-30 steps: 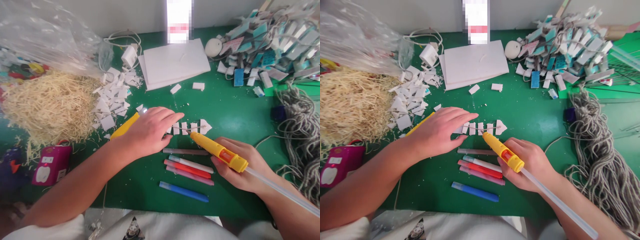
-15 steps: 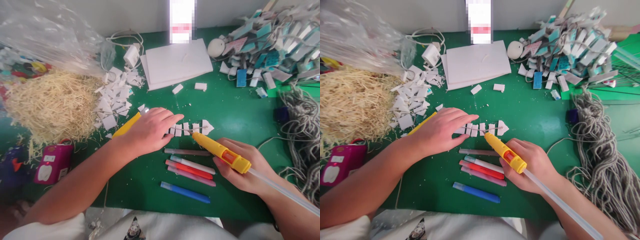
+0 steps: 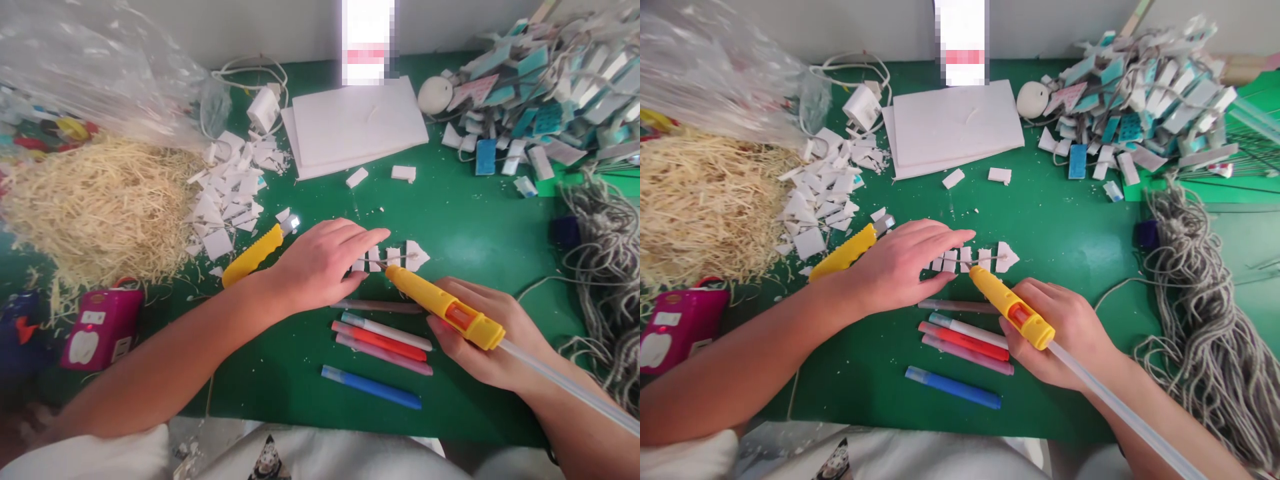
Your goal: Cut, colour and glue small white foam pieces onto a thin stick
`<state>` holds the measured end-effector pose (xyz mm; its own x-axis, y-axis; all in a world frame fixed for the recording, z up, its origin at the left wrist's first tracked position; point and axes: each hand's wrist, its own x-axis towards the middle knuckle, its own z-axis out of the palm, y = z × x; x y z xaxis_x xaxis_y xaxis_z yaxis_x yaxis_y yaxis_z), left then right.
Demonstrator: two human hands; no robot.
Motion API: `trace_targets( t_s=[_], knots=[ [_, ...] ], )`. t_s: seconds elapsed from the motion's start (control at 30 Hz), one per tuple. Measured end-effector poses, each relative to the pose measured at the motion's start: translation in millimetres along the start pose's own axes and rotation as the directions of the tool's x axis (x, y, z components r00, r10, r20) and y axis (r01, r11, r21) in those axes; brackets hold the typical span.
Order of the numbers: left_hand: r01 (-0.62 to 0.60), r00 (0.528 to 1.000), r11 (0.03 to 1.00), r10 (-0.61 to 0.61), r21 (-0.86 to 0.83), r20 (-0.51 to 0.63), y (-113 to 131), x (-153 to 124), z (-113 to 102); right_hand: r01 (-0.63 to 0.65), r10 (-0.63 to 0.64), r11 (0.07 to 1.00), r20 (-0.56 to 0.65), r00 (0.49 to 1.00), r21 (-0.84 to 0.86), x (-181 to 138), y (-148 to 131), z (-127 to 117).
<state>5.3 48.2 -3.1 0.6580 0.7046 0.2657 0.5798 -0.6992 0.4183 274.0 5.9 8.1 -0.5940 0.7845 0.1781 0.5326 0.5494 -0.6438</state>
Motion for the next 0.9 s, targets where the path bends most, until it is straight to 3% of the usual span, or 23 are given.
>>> trace_targets(
  t_s=[0.37,0.9],
  knots=[
    [-0.049,0.986,0.997,0.058,0.063,-0.155,0,2,9,0.005,-0.005,1.000,0.013,1.000,0.010,0,0,-1],
    [-0.137,0.971,0.987,0.151,0.086,-0.184,-5,4,17,0.008,-0.007,1.000,0.031,1.000,-0.019,0,1,0]
  ],
)
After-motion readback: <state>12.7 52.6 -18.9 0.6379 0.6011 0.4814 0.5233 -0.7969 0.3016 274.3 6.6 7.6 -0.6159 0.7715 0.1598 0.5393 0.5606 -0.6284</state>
